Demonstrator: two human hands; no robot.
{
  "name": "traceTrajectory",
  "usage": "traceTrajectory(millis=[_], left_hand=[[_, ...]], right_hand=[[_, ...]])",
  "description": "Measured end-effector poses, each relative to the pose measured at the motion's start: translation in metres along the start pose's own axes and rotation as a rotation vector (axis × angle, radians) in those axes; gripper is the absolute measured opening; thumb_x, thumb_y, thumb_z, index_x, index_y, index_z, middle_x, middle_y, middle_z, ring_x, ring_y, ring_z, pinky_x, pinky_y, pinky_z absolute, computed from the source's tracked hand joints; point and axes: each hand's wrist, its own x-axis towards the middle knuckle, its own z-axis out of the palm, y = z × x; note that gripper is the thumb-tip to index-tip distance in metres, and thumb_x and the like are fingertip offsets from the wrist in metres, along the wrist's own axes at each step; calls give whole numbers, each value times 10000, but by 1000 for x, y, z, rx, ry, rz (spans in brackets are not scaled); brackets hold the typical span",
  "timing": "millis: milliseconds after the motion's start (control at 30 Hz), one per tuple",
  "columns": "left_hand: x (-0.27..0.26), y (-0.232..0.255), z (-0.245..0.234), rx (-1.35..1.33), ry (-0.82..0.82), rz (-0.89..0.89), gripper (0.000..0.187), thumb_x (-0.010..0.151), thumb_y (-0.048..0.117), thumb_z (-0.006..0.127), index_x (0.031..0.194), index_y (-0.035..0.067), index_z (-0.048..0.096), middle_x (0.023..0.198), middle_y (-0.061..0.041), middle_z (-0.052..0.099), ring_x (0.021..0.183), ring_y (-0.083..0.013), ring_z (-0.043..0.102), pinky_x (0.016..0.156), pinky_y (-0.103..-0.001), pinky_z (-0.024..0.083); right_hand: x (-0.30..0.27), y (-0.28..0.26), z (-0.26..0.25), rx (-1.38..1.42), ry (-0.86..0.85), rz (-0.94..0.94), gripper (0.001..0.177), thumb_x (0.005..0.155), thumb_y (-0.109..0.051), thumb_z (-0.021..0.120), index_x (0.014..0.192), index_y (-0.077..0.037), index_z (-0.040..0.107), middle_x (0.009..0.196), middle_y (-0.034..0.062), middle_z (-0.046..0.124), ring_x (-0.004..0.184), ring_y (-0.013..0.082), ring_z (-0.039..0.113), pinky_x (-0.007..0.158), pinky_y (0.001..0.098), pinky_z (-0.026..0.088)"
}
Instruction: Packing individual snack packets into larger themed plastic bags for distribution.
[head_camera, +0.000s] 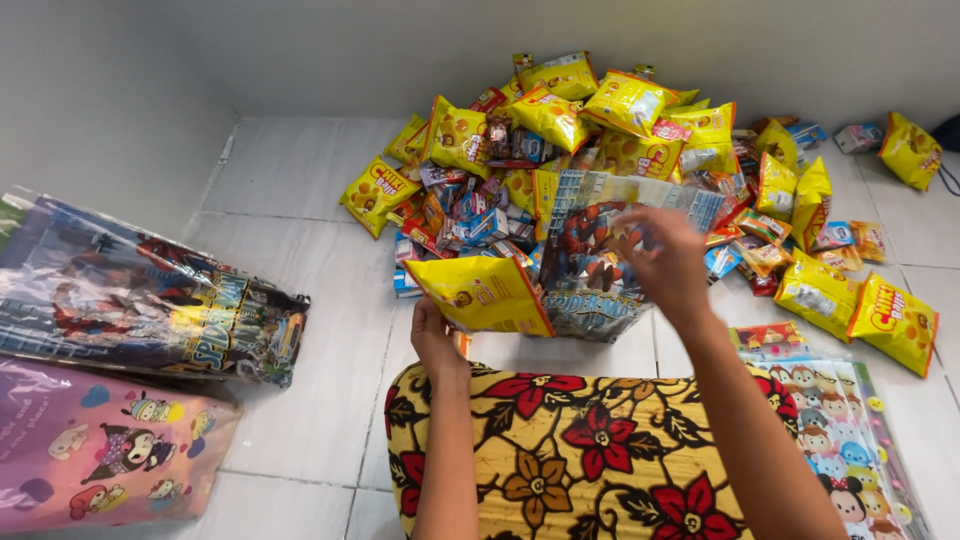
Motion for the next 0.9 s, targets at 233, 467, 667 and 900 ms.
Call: traceTrajectory(millis=[233, 467, 667, 900], left_hand=[[-17, 16, 13, 78, -31, -22, 315, 1100, 213, 536, 795, 173, 606, 672, 35, 465, 628, -105, 400, 741, -274, 396], [-9, 7, 6, 58, -35, -43, 298, 1098, 253, 550, 815, 180, 607, 682, 33, 478, 645, -102, 419, 790, -273, 421], [-1, -1, 0, 66, -47, -35, 283, 1104, 263, 538, 846, 173, 610, 703, 36, 484, 666, -96, 427, 814, -277, 426], [-7, 4, 3, 60, -69, -32, 295, 1110, 298, 529, 860, 172, 625, 712, 27, 503, 668, -99, 440, 830, -283, 428]], right_hand=[[32, 49, -41, -537, 55, -101, 427, 871, -158, 883, 1266, -210, 730, 1039, -12, 701, 1070, 235, 582, 1131, 487, 196], [40, 47, -45, -541, 6, -65, 482, 785, -164, 909, 1231, -215, 731, 1088, 46, 670, 1074, 266, 566, 1093, 514, 209], [52, 70, -38, -417, -78, 61, 478, 762, -155, 883, 1196, -243, 702, 963, -27, 672, 952, 218, 625, 1007, 488, 282], [59, 32, -57, -286, -146, 63, 244, 858, -28, 853, 1054, -132, 750, 838, 52, 693, 820, 238, 701, 883, 422, 398]])
